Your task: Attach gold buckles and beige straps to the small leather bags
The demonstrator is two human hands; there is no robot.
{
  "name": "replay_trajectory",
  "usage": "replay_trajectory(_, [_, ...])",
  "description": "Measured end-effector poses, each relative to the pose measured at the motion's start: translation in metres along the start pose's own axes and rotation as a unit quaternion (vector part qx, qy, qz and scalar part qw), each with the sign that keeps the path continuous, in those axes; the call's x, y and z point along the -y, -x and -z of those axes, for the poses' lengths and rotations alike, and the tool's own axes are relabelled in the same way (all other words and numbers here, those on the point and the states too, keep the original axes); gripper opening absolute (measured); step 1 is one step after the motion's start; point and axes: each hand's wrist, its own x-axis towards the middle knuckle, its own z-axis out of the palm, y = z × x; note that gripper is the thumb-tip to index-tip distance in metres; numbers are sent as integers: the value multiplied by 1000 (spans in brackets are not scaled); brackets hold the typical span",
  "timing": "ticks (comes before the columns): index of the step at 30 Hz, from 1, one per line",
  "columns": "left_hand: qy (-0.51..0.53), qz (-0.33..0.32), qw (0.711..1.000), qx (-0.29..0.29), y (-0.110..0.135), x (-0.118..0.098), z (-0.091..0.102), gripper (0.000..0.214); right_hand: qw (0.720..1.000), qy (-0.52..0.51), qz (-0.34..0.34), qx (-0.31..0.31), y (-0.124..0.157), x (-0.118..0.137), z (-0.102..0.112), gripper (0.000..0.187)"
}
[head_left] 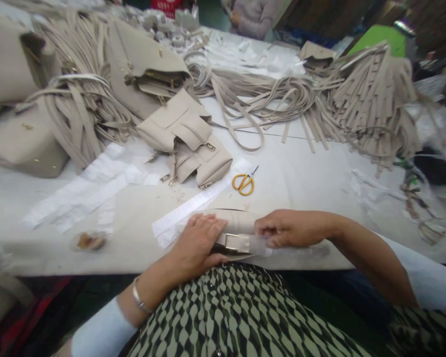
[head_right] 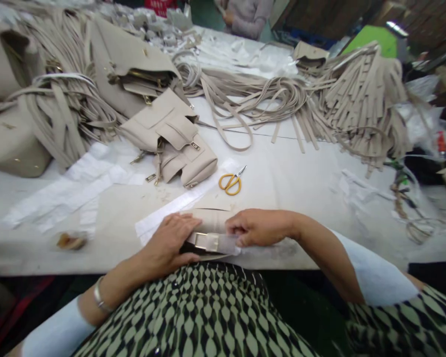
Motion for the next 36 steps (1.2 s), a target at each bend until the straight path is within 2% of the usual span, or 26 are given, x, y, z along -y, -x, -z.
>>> replay_trajectory(2, [-4,-18,998,65,-19,2,-11,29,999,8,13,-31,-2,7,10,12])
replay_trajectory(3, [-21,-14,997,72,-27,4,-15,22,998,36,18,-52,-3,11,14,13])
replay_trajectory(5, [-83,19,996,39,-36,7,-20,22,987,119,21,-102,-5,20,20,15])
replay_trajectory(7, [-152,65,986,-15,-39,7,-21,23,965,184,8,-187,-4,31,19,17])
replay_trajectory(9, [-190,114,974,-54,-38,7,-19,22,922,200,13,-333,1,42,9,19])
replay_trajectory(11, [-198,168,963,-79,-36,8,-16,20,854,156,76,-490,7,50,-12,20])
replay_trajectory(12, [-198,199,955,-91,-36,9,-14,19,829,112,121,-534,9,51,-26,19])
replay_trajectory(13, [-198,229,948,-99,-36,10,-13,20,820,53,159,-547,9,50,-41,17])
replay_trajectory(14, [-198,252,942,-104,-36,10,-11,21,832,-22,177,-526,7,46,-56,15])
replay_trajectory(15, [-198,267,937,-106,-37,11,-10,22,857,-113,166,-475,1,40,-70,14])
replay_trajectory(16, [-199,276,934,-106,-38,10,-9,24,858,-218,140,-444,-7,33,-83,19])
replay_trajectory(18, [-202,281,933,-99,-41,7,-8,27,813,-375,96,-436,-28,19,-99,42])
replay_trajectory(20, [-216,278,932,-86,-43,-2,-8,30,745,-470,96,-463,-53,12,-103,58])
replay_trajectory(23, [-249,218,943,-45,-42,-19,-6,27,666,-513,169,-515,-79,24,-90,54])
replay_trajectory(25, [-271,165,948,-19,-38,-29,-3,28,640,-498,206,-548,-87,41,-78,45])
replay_trajectory(27, [-280,146,949,-11,-31,-34,2,30,653,-439,197,-585,-89,57,-69,35])
replay_trajectory(30, [-236,144,961,-23,-21,-33,9,29,713,-329,151,-601,-93,72,-68,22])
replay_trajectory(32, [-163,143,976,-22,-14,-27,10,30,736,-292,128,-598,-103,74,-76,17])
replay_trajectory(36, [-44,165,985,-16,2,-8,4,29,751,-262,82,-601,-132,66,-102,19])
